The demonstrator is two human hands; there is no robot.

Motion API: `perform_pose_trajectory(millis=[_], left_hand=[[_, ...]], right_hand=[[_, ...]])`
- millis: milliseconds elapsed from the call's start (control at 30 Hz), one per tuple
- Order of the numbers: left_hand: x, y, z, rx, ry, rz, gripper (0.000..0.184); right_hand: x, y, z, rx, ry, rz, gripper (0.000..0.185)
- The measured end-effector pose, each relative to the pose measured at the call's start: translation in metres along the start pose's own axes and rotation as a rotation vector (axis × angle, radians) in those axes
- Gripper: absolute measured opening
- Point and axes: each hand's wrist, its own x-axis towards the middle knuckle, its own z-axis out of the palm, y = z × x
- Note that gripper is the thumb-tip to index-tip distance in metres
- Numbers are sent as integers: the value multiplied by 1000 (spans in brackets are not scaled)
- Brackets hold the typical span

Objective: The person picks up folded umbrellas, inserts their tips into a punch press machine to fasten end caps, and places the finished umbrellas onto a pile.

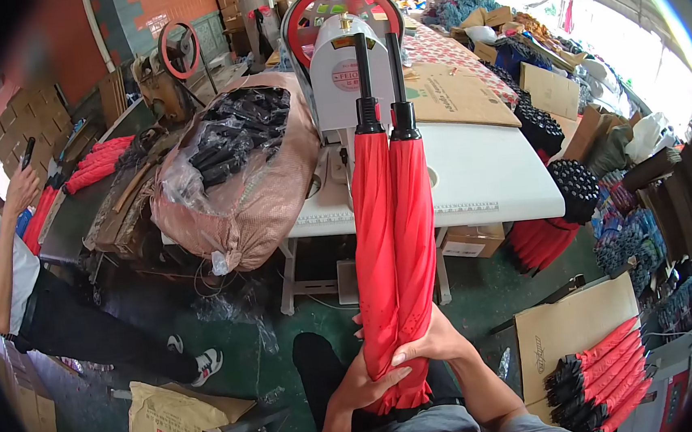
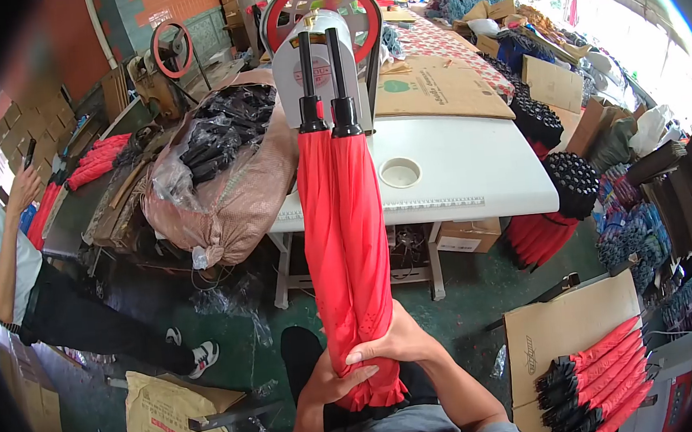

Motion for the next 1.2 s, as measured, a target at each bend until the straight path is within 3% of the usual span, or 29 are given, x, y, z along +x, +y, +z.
perform_pose_trajectory(millis=[100,400,500,733,867,1067,1133,1200], left_hand=[[-4,1,4,-12,16,-6,68],[-16,4,2,92,52,9,78],[-21,13,1,99,76,24,83],[-37,69,0,283,232,36,88],[-64,91,-13,305,315,74,82],[-130,115,-44,339,331,-69,84],[-156,116,-48,382,338,-104,87],[-183,114,-51,415,307,-247,86]], right_hand=[[-5,-1,6,-246,172,67,74],[-4,-16,23,-124,203,75,69],[2,-38,35,-74,221,-36,53],[41,-50,59,112,59,-86,45],[60,-51,92,131,1,-50,41],[67,-1,144,181,16,19,36],[60,23,156,196,116,41,37],[58,41,157,210,164,58,37]])
